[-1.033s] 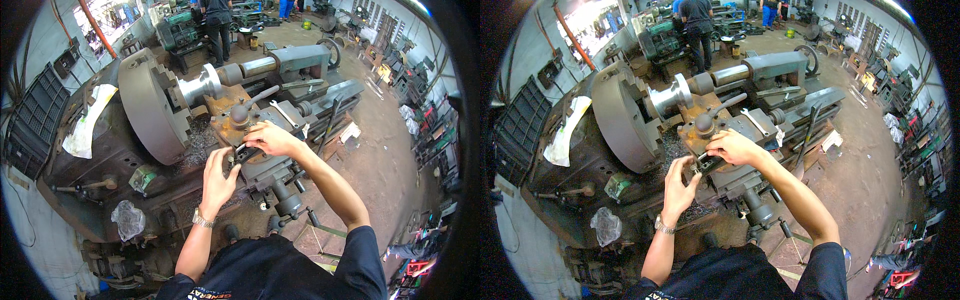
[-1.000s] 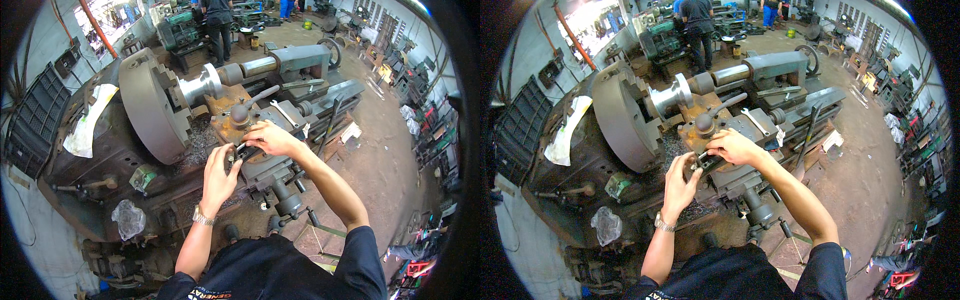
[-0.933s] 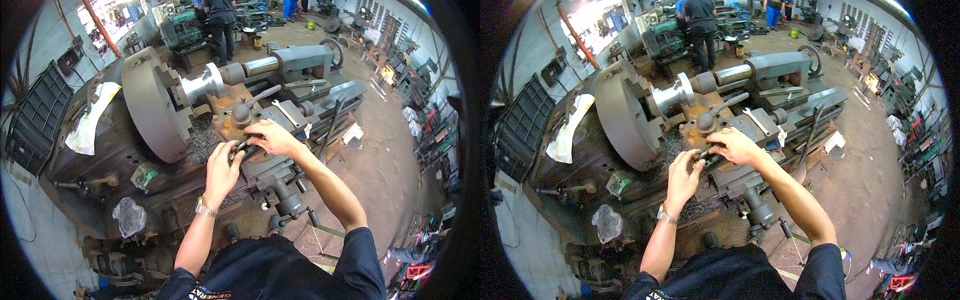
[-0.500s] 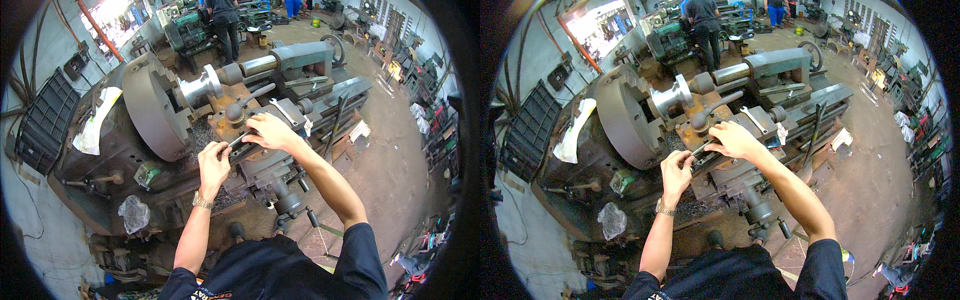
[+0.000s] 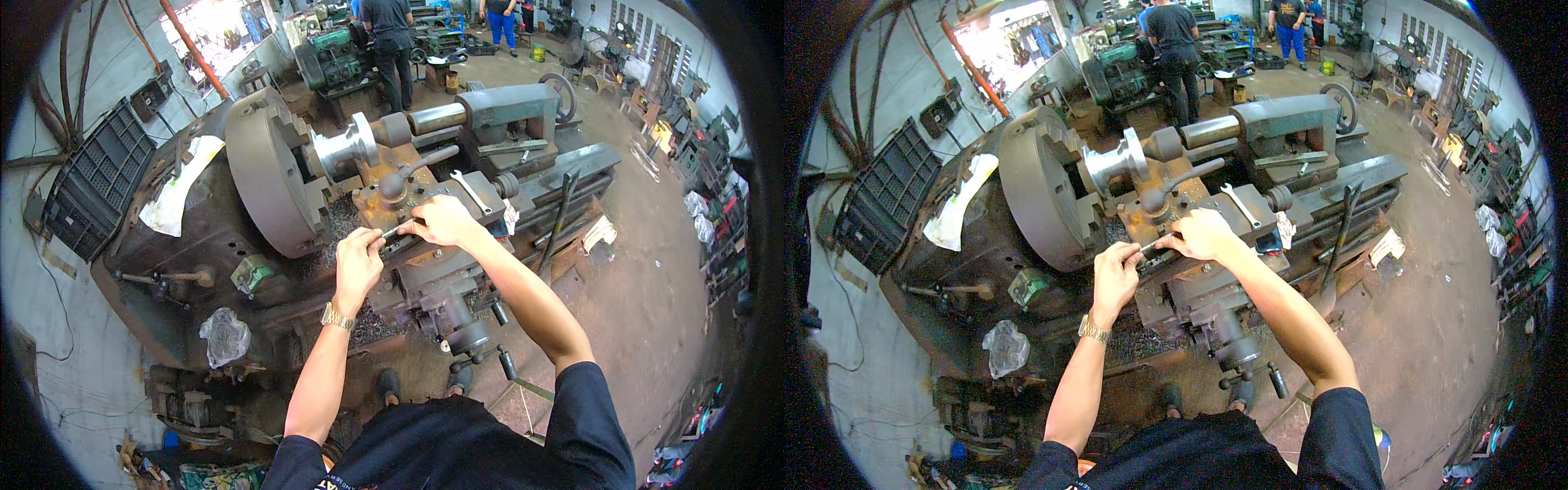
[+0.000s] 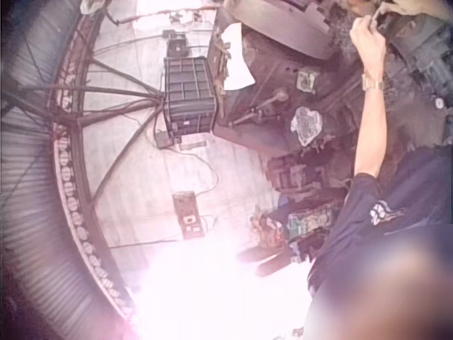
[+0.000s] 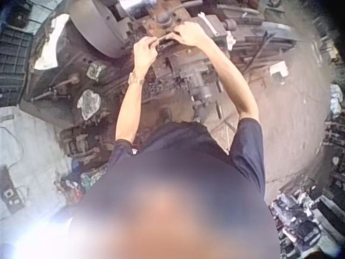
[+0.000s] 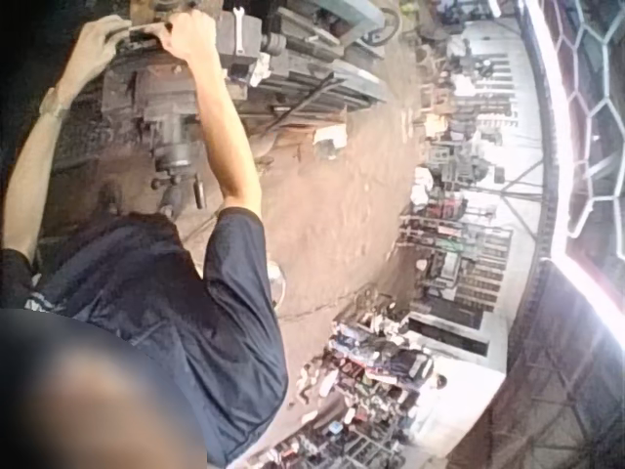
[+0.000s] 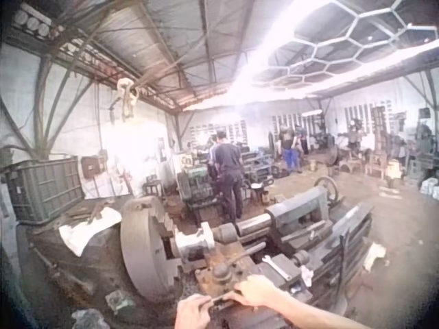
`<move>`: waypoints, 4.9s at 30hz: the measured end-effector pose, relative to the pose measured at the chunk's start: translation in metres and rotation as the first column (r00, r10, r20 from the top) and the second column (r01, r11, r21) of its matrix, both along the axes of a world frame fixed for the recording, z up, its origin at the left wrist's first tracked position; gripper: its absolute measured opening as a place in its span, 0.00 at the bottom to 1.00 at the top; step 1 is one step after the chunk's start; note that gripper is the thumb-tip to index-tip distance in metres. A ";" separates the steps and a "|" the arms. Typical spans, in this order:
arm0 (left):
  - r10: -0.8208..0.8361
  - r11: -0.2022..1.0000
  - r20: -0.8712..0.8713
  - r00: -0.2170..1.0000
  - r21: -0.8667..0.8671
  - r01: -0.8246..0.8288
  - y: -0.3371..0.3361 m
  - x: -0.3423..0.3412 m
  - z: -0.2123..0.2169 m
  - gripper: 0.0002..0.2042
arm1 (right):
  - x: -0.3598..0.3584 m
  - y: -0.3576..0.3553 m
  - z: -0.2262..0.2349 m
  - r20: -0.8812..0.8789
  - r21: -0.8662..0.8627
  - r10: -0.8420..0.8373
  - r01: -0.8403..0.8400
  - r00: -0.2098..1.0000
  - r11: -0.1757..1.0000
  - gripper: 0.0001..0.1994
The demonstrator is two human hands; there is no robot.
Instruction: The person uses a wrench to tighten a bolt on a metalworking machine. They repeatedly adjust the wrench and reposition their hands to apply torque, then briefly inspect the bolt before continuing to tighten it.
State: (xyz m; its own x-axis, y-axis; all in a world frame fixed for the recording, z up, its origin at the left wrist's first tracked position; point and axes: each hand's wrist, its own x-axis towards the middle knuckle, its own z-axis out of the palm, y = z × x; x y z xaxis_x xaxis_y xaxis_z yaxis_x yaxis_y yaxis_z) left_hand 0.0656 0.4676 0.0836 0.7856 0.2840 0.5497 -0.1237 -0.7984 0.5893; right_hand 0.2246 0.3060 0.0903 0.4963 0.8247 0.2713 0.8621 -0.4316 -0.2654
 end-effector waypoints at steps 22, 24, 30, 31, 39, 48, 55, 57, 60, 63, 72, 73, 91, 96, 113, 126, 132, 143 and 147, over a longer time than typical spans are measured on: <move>-0.028 0.996 -0.189 0.982 -0.084 0.013 0.001 0.005 0.006 0.08 | -0.026 -0.003 -0.016 0.081 0.085 -0.187 0.180 0.979 0.980 0.26; -0.034 0.995 -0.207 0.978 -0.094 0.015 0.001 0.002 0.001 0.08 | -0.025 -0.003 -0.015 0.083 0.075 -0.162 0.156 0.983 0.985 0.26; -0.066 0.996 -0.114 0.991 -0.073 0.058 0.006 0.006 -0.002 0.08 | -0.044 -0.002 -0.025 0.189 0.229 -0.310 0.265 0.932 0.937 0.27; -0.079 0.995 -0.129 0.988 -0.074 0.070 0.006 0.007 -0.001 0.08 | -0.046 -0.004 -0.024 0.198 0.240 -0.324 0.275 0.925 0.931 0.28; -0.159 0.985 -0.144 0.977 -0.097 0.146 0.016 0.007 0.003 0.08 | -0.054 -0.004 -0.009 0.089 0.070 -0.357 0.351 0.930 0.934 0.32; -0.353 0.936 -0.295 0.888 -0.126 0.330 0.036 0.017 0.011 0.07 | -0.065 -0.001 0.005 0.049 -0.113 -0.449 0.452 0.892 0.885 0.38; -0.382 0.924 -0.164 0.910 -0.079 0.374 0.037 0.015 0.009 0.08 | -0.087 0.003 0.010 0.021 -0.111 -0.559 0.557 0.829 0.823 0.39; -0.400 0.916 -0.216 0.891 -0.119 0.383 0.041 0.018 0.008 0.07 | -0.086 0.003 0.011 0.028 -0.101 -0.563 0.563 0.826 0.820 0.38; -0.444 0.895 -0.254 0.859 -0.160 0.415 0.045 0.024 0.005 0.06 | -0.079 0.003 0.012 0.024 -0.144 -0.530 0.528 0.847 0.837 0.38; -0.465 0.885 -0.267 0.844 -0.167 0.434 0.049 0.025 0.004 0.06 | -0.077 0.002 0.012 0.009 -0.156 -0.529 0.523 0.849 0.838 0.39; -0.465 0.883 -0.206 0.861 -0.036 0.469 0.053 0.027 0.005 0.07 | -0.089 0.006 0.011 0.037 -0.122 -0.591 0.590 0.806 0.798 0.35; -0.450 0.884 -0.212 0.867 0.032 0.467 0.052 0.025 0.002 0.07 | -0.090 0.007 0.009 0.046 -0.097 -0.585 0.586 0.810 0.804 0.34; -0.491 0.871 -0.439 0.752 -0.276 0.407 0.053 0.025 0.037 0.08 | -0.060 -0.007 0.036 -0.091 -0.106 -0.398 0.389 0.913 0.915 0.36; -0.463 0.886 -0.391 0.796 -0.240 0.397 0.050 0.021 0.034 0.07 | -0.059 -0.005 0.036 -0.026 -0.147 -0.385 0.377 0.923 0.914 0.36; -0.339 0.940 -0.236 0.911 -0.121 0.318 0.036 0.013 0.011 0.08 | -0.047 -0.008 0.018 -0.154 -0.244 -0.328 0.286 0.932 0.926 0.42; -0.175 0.976 -0.108 0.979 -0.153 0.157 -0.008 0.008 -0.016 0.09 | -0.069 -0.006 0.018 -0.086 -0.166 -0.412 0.395 0.907 0.904 0.39; -0.091 0.986 0.087 0.992 -0.134 0.102 -0.017 0.017 -0.035 0.02 | -0.071 -0.004 0.008 -0.040 -0.077 -0.418 0.415 0.907 0.907 0.40; -0.144 0.979 0.130 0.981 -0.126 0.160 -0.008 0.018 -0.039 0.01 | -0.075 0.001 0.011 0.033 -0.125 -0.488 0.488 0.872 0.864 0.40; -0.164 0.970 0.168 0.972 -0.152 0.190 -0.005 0.018 -0.039 0.01 | -0.086 0.003 0.003 0.053 -0.038 -0.575 0.577 0.816 0.816 0.41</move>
State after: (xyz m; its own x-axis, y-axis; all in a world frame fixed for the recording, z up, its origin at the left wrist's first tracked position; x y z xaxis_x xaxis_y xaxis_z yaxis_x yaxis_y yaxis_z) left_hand 0.0831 0.4624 0.0445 0.7418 0.2451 0.6242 -0.3532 -0.6483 0.6744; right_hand 0.1385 0.3093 0.0928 0.8755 0.4039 0.2653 0.4602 -0.8644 -0.2024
